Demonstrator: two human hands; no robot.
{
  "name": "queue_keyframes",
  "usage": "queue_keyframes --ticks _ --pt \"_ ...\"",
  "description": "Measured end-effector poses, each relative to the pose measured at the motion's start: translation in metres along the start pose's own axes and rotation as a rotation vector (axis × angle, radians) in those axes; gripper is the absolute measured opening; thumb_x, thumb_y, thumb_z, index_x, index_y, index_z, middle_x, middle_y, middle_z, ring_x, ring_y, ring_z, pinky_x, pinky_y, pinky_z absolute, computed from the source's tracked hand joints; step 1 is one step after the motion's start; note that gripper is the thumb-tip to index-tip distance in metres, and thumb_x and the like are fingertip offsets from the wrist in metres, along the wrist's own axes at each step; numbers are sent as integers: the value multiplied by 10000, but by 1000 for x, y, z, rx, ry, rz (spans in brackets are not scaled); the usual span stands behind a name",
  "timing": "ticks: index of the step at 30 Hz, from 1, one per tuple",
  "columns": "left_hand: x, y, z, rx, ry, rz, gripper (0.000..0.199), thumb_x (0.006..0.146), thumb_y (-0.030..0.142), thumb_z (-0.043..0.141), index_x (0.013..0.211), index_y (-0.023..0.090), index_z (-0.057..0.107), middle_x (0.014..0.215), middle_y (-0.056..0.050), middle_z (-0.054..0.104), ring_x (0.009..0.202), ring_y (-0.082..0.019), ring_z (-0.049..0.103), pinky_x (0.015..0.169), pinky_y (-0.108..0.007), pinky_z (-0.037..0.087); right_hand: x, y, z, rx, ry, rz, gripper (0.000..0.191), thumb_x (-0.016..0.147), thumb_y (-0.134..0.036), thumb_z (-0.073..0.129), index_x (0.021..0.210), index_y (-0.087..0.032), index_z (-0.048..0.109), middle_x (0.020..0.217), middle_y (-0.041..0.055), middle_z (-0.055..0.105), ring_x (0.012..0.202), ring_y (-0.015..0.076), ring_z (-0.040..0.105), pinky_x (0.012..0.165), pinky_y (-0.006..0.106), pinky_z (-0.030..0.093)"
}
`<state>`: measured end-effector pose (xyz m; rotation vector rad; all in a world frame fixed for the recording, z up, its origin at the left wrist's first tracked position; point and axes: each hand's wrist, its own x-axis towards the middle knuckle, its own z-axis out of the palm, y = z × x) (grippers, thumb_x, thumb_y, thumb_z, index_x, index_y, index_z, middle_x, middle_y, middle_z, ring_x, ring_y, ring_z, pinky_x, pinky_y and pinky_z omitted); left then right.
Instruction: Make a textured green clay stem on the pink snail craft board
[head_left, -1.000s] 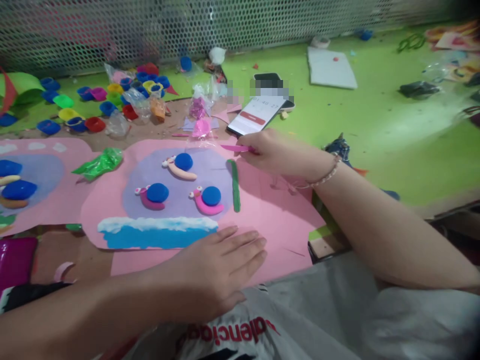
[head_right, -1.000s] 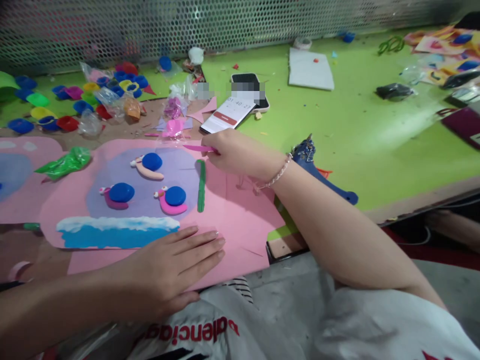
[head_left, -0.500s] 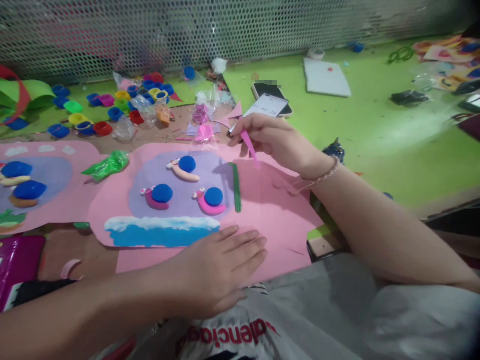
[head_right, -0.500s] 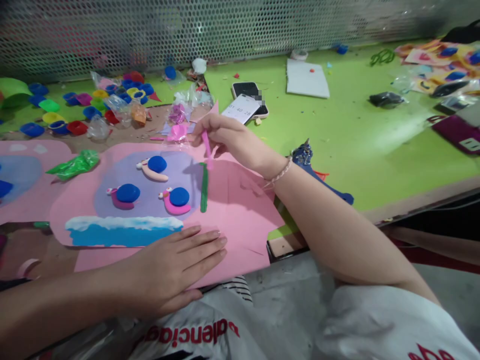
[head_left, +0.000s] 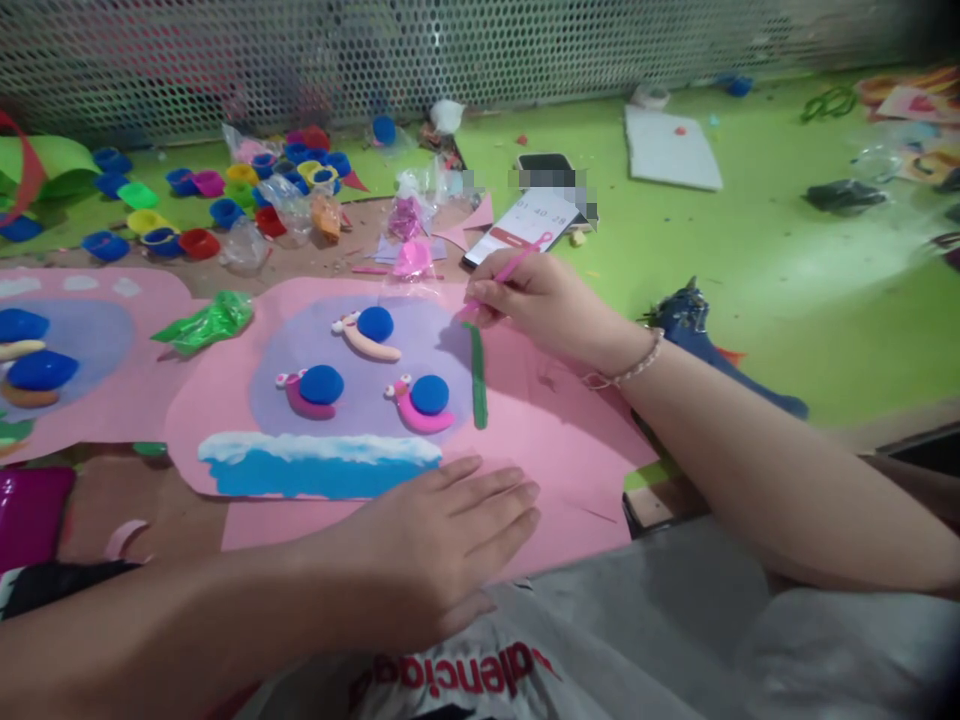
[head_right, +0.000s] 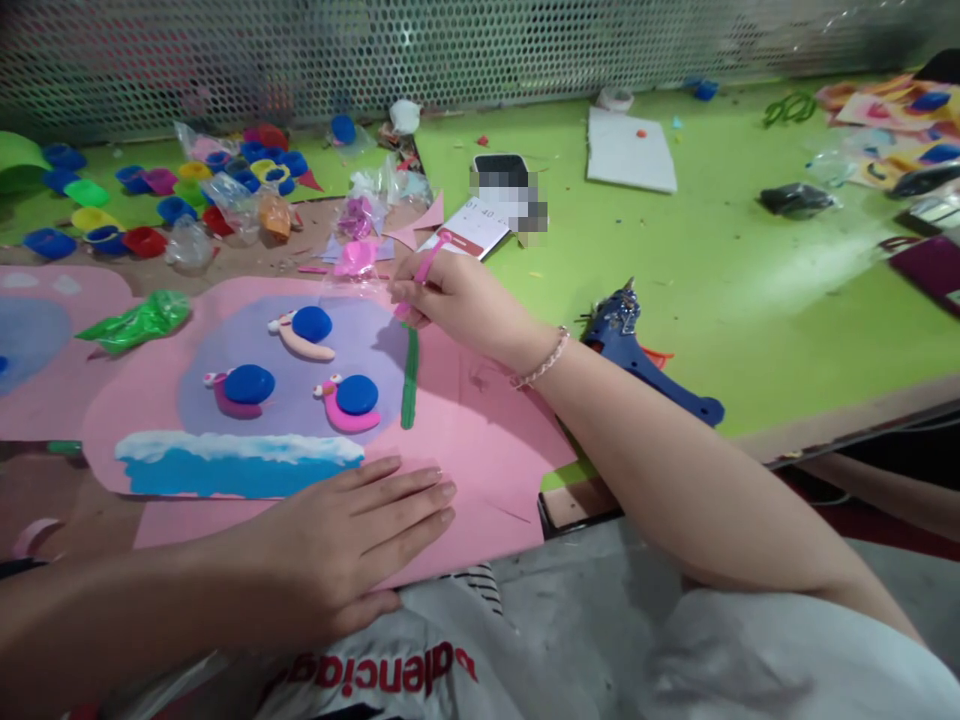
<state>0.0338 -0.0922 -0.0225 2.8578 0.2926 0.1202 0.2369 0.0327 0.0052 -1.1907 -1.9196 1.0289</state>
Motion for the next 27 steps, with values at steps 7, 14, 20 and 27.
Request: queue_keyframes --ticks 7,14,20,27 --pt "2 2 1 -30 30 -27 543 949 371 388 1407 78 389 1495 -103 405 1389 -254 342 1152 -427 251 1 1 -3 -310 13 -63 214 874 -152 538 662 -174 555 617 -6 583 622 109 544 646 274 424" --pt "2 3 2 -29 35 -31 549 942 383 406 1404 87 391 1500 -95 400 1401 -250 320 1159 -421 235 1 0 -4 -354 -36 -85 228 878 -147 505 653 -168 533 644 -4 580 636 103 521 653 262 400" --pt "2 2 2 -20 45 -34 536 939 380 415 1392 94 407 1489 -86 420 1392 -238 337 1162 -407 228 1 1 -4 -370 -48 -87 216 870 -128 491 665 -174 539 666 4 576 657 112 511 669 275 397" --pt "2 3 3 -44 40 -43 540 938 373 408 1401 96 397 1501 -90 399 1403 -245 321 1168 -418 217 1 2 -3 -335 -33 -83 217 847 -94 516 652 -184 550 659 -3 570 635 105 493 661 271 398"
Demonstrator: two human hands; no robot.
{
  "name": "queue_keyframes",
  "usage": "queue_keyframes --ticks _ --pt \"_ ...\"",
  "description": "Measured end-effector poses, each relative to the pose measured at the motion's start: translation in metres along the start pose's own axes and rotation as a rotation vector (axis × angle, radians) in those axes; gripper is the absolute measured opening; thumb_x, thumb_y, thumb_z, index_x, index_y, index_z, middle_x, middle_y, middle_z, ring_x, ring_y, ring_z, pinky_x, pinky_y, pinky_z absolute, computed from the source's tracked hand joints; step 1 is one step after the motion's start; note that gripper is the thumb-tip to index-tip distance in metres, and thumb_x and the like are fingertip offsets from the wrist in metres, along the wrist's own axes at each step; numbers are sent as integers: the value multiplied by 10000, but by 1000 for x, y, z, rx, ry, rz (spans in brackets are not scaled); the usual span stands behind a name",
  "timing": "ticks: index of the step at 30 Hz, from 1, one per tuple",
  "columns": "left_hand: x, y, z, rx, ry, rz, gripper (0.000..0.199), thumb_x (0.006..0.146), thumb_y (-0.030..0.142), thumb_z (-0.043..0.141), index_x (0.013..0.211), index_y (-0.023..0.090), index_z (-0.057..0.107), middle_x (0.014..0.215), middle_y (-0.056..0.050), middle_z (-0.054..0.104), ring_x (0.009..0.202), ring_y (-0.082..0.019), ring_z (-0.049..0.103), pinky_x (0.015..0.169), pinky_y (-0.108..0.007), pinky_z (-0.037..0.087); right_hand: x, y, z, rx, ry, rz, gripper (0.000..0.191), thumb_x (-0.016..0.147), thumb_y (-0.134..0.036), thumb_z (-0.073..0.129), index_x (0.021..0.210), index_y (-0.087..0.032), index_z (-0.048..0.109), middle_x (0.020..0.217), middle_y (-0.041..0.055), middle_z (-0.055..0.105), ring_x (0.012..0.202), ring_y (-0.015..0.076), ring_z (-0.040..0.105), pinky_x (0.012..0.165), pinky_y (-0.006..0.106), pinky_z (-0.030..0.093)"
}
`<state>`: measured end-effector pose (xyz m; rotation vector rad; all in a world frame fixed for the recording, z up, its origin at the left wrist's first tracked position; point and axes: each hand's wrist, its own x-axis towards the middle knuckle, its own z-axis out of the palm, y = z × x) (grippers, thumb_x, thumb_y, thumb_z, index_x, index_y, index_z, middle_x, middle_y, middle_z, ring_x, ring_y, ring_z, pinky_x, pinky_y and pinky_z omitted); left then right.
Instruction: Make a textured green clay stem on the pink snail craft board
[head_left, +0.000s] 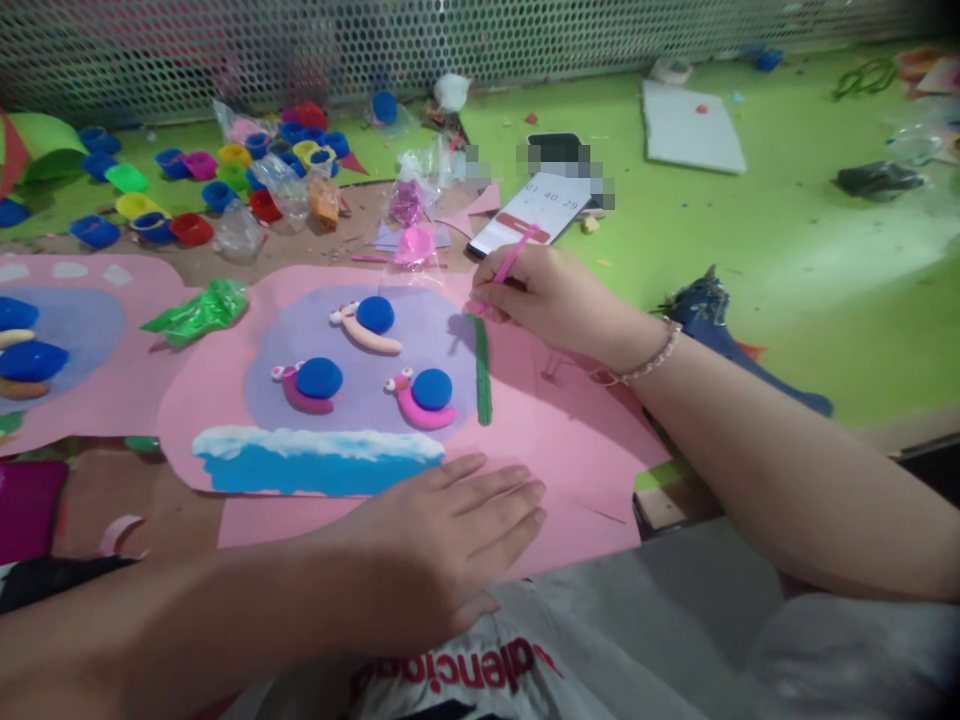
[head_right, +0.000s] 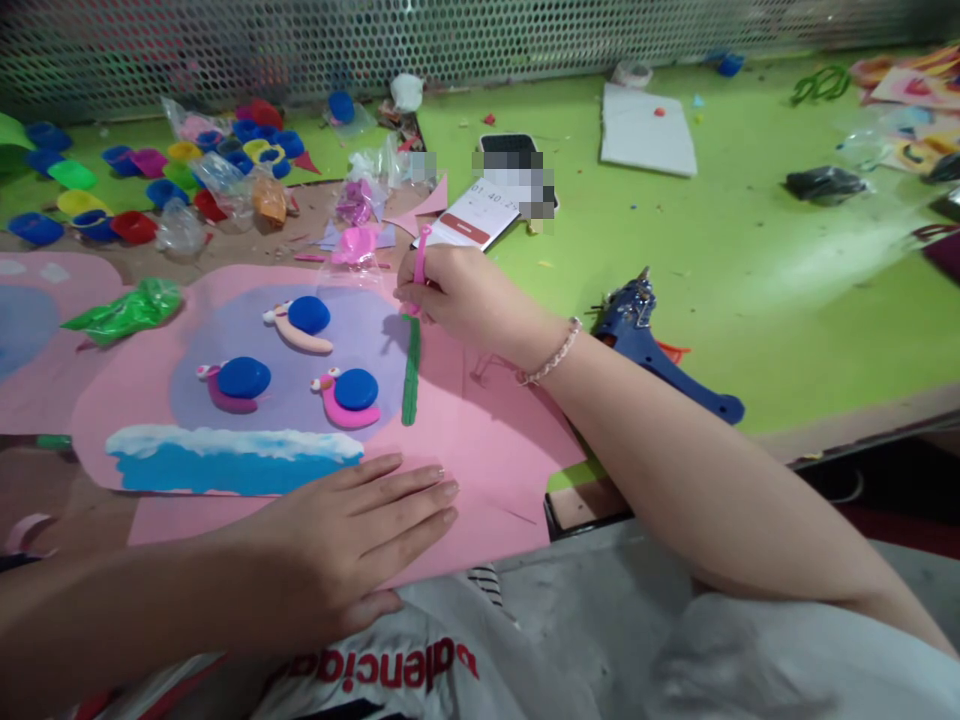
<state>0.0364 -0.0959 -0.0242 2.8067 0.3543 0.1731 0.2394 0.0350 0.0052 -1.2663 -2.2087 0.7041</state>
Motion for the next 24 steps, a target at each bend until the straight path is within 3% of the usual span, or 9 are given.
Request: queue_keyframes --ticks 24 --pt "2 0 -5 10 -25 7 543 940 381 412 1399 90 406 1495 -88 410 1391 -241 342 1154 -418 263 0 0 -1 9 -12 -8 214 862 -143 508 660 -195 558 687 10 593 663 118 529 677 283 420"
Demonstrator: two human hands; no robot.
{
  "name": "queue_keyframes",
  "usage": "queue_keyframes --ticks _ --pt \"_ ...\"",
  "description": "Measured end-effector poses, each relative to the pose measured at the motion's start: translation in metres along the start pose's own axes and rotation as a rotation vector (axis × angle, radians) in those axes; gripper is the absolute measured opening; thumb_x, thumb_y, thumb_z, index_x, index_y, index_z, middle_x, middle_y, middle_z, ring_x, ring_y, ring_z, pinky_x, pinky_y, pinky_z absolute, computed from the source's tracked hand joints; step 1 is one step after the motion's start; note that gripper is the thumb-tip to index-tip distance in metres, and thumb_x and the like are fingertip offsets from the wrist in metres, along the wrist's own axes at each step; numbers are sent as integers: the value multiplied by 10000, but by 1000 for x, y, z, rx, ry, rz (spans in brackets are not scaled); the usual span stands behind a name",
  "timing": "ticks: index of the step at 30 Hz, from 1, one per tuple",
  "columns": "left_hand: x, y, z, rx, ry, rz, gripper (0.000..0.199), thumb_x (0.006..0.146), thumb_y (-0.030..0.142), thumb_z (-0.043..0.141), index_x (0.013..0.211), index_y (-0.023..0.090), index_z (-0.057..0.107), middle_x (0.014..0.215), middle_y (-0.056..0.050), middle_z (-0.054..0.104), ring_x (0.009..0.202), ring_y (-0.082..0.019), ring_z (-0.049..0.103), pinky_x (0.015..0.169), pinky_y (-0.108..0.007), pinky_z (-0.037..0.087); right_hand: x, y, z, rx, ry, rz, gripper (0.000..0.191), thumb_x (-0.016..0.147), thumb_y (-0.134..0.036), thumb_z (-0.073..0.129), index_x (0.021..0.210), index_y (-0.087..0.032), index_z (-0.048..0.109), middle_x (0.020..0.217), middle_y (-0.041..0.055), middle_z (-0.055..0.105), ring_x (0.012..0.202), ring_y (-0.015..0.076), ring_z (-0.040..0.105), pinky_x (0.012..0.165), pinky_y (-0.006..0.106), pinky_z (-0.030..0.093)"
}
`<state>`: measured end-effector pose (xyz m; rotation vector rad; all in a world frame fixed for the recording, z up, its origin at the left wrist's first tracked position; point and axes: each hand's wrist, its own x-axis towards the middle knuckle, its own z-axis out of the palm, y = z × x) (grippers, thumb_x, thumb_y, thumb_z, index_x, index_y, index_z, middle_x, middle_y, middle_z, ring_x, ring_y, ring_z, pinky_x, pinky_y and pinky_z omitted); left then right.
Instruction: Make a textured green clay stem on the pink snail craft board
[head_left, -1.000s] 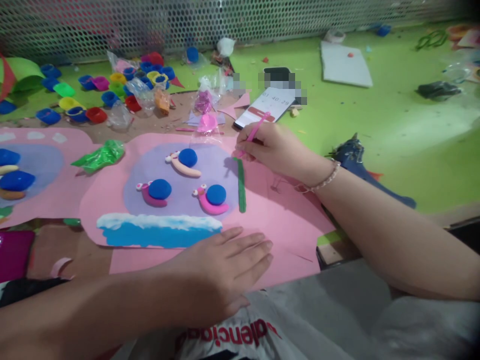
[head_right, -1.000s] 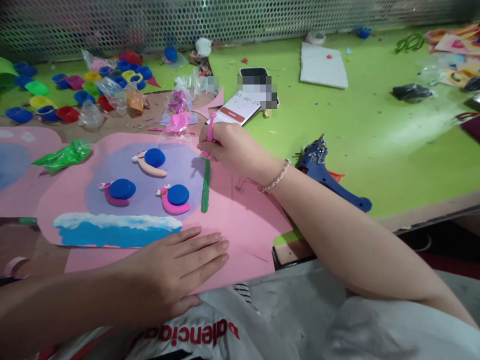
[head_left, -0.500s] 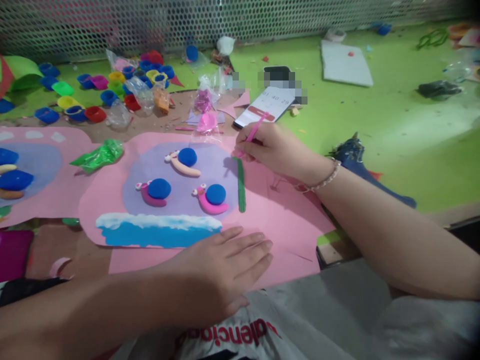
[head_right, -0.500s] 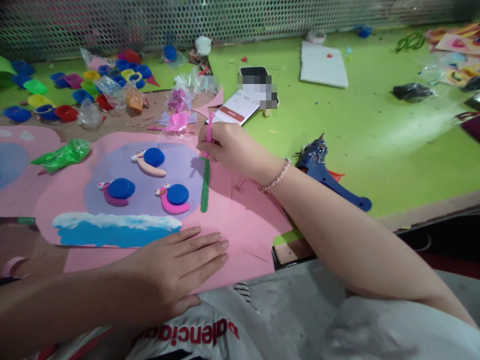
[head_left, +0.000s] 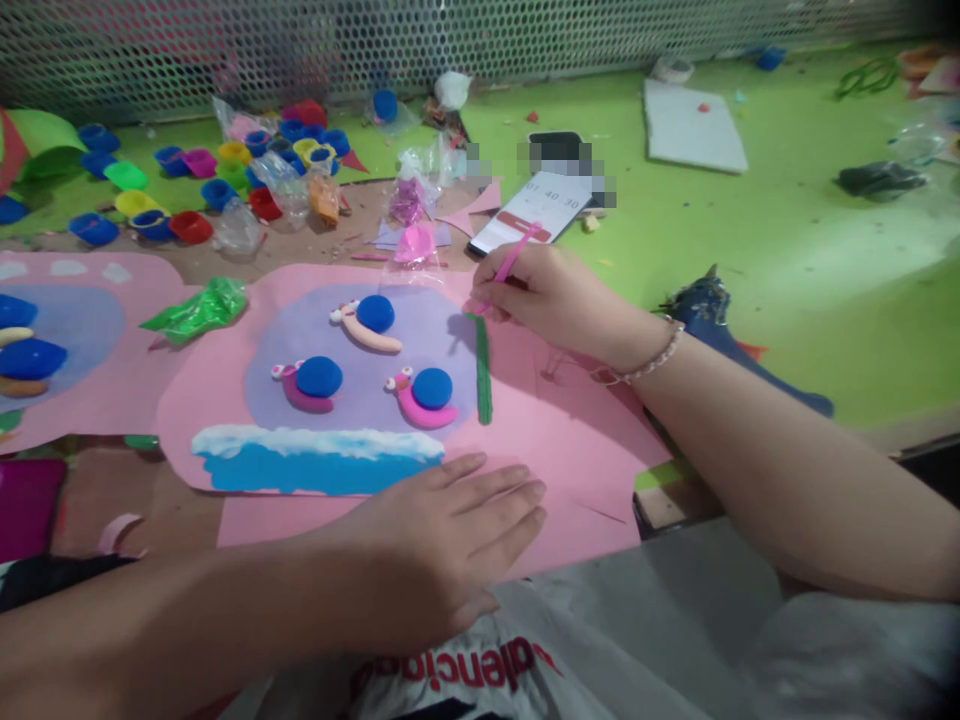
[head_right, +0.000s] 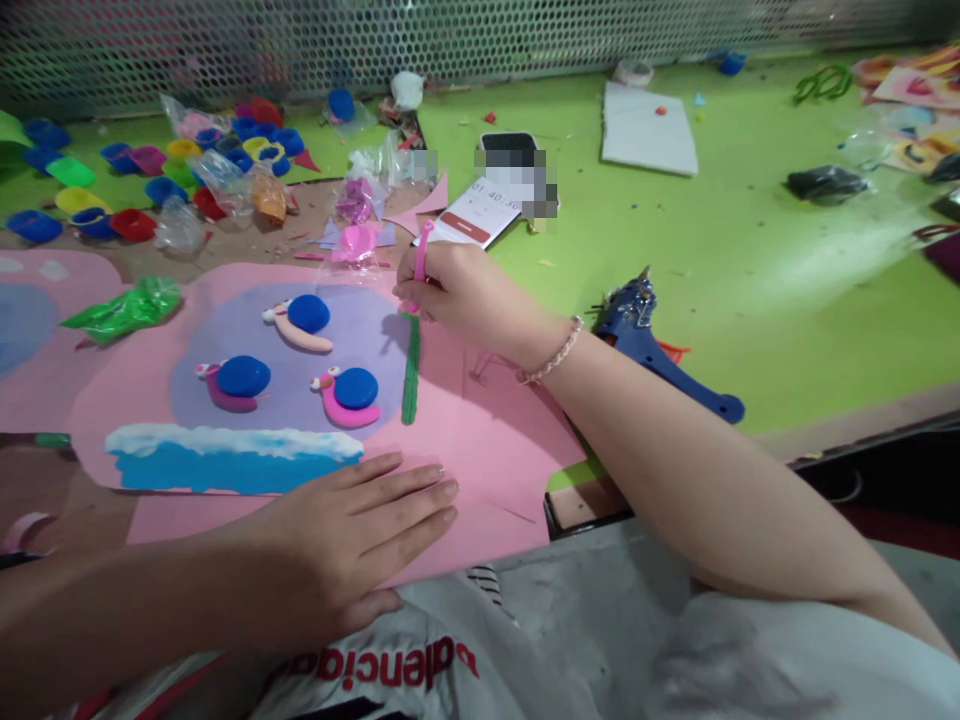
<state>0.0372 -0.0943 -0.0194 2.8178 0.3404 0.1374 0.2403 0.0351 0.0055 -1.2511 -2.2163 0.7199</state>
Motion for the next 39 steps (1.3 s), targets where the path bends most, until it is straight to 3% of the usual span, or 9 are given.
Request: queue_keyframes --ticks 19,26,36,39 --pt "-1 -1 1 -34 10 -5 560 920 367 459 1401 86 402 1483 -101 425 1391 -245 344 1150 -426 281 0 -1 0 19 5 13 241 832 -82 523 621 -198 522 625 -6 544 637 121 491 650 284 388" --pt "-1 -1 4 -27 10 -3 565 923 370 443 1407 83 393 1497 -103 403 1395 -250 334 1159 -429 254 0 0 0 29 -1 3 210 832 -83 520 655 -191 553 661 3 547 713 138 515 705 297 389" --pt "-1 0 4 -2 26 -13 539 938 376 414 1396 91 405 1497 -90 406 1405 -242 311 1168 -416 212 0 -2 0 35 -15 25 233 842 -103 533 629 -197 529 640 -1 544 665 125 509 685 291 399" --pt "-1 -2 1 14 10 5 539 949 379 394 1403 86 391 1498 -98 402 1399 -247 322 1158 -418 227 -1 -4 -3 26 50 40 216 859 -129 519 653 -196 533 660 4 557 664 129 521 696 300 414"
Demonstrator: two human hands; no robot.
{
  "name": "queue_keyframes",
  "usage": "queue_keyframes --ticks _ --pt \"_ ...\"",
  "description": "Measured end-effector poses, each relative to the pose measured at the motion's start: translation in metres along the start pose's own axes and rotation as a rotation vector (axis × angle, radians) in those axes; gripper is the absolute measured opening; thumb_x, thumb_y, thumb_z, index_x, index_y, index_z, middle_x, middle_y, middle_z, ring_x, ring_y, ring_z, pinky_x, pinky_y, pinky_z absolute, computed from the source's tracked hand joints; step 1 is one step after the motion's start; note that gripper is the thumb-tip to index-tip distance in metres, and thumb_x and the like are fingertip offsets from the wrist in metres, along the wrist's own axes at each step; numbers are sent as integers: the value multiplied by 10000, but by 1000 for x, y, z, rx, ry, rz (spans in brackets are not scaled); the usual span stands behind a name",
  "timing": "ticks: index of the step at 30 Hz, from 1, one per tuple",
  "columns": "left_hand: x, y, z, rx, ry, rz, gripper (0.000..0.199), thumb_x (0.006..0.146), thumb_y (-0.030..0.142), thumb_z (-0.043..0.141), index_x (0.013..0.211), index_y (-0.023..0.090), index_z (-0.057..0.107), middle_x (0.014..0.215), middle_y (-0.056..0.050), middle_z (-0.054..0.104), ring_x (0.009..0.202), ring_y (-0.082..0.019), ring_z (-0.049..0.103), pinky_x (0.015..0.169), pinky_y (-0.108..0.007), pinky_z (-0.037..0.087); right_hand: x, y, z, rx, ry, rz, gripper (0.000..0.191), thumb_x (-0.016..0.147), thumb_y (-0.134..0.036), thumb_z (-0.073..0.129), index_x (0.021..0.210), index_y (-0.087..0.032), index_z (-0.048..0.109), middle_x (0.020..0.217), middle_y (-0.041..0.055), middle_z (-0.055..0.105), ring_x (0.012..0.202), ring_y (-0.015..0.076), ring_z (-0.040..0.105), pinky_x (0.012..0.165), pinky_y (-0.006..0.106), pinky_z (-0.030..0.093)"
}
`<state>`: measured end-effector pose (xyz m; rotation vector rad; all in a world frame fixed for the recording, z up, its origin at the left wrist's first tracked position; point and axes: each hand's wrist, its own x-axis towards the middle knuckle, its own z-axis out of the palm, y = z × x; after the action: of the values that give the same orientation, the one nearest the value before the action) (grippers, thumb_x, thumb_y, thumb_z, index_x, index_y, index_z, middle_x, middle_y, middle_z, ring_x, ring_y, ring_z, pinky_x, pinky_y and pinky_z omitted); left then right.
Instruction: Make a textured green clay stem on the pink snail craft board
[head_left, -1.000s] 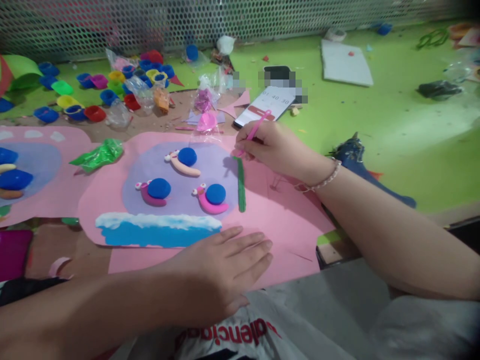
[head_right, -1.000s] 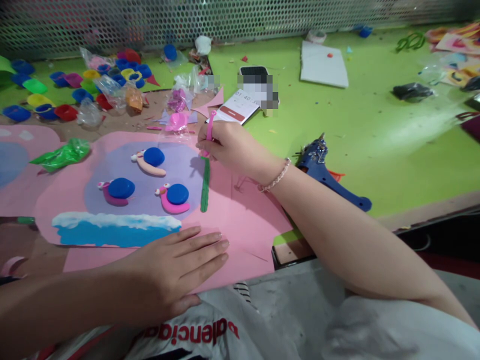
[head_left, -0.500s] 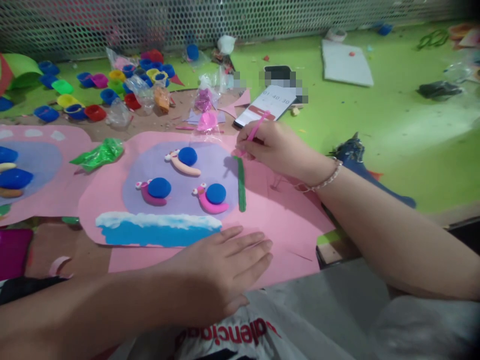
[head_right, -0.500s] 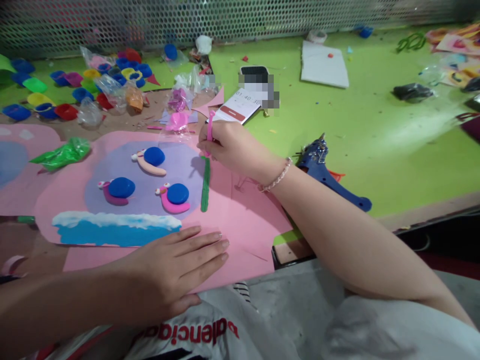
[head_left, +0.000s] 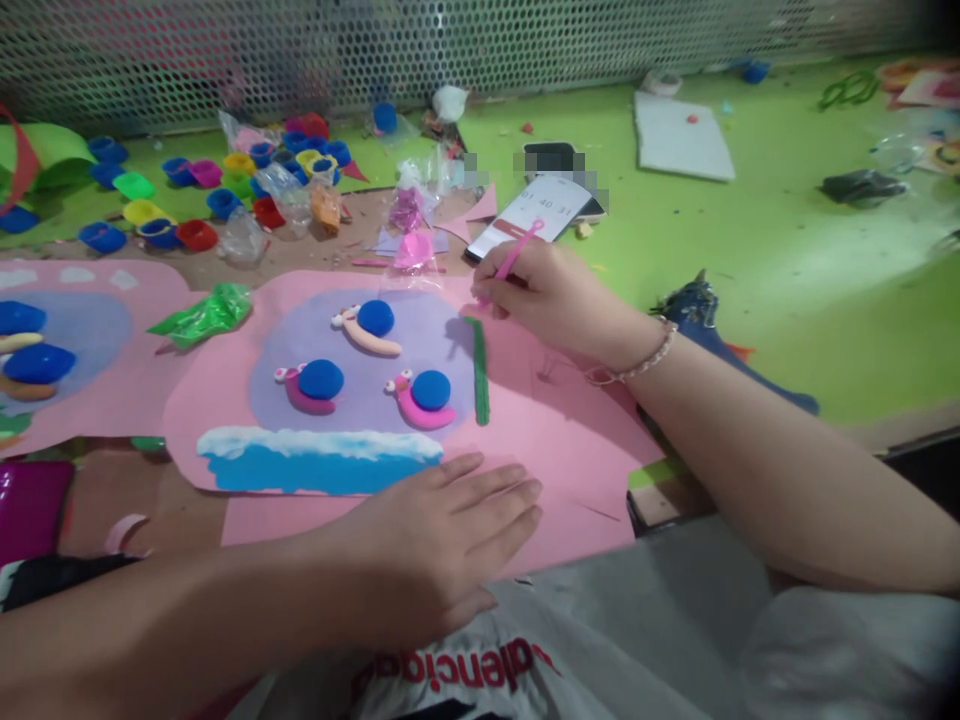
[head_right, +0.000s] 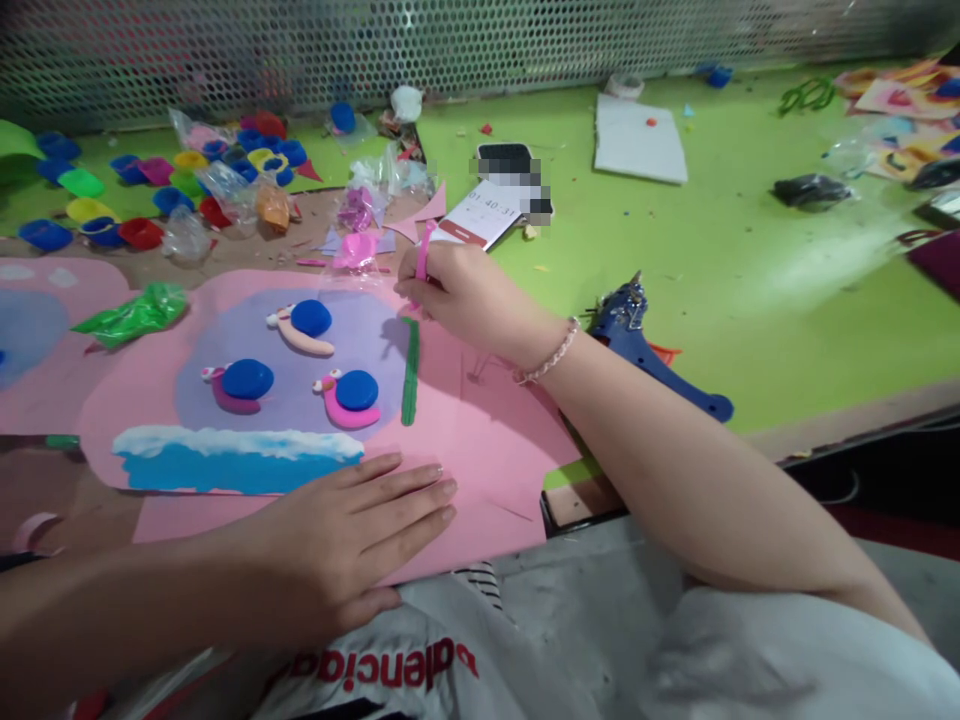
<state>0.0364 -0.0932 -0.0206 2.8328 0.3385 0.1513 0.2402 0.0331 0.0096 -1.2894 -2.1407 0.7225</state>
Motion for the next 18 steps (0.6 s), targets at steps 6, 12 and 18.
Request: queue_keyframes --ticks 6,12,18 --pt "-2 -2 -7 40 -53 34 545 970 378 326 1430 87 346 1519 -107 363 1406 -249 311 1155 -410 226 -1 3 -5 -10 156 -31 153 870 -124 477 761 -179 570 737 30 585 689 141 552 707 320 449" --pt "-2 -1 -6 24 -77 29 588 957 419 336 1437 79 337 1514 -127 363 1411 -258 305 1150 -432 246 0 12 -13 -171 160 -152 171 813 -75 483 762 -162 620 907 87 630 802 162 579 762 331 474" --pt "-1 1 -8 93 -90 16 603 962 452 300 1436 81 336 1519 -122 354 1411 -253 305 1149 -423 245 -1 25 -34 -376 -112 -344 392 729 35 397 951 -148 663 1110 125 631 951 190 601 808 334 485"
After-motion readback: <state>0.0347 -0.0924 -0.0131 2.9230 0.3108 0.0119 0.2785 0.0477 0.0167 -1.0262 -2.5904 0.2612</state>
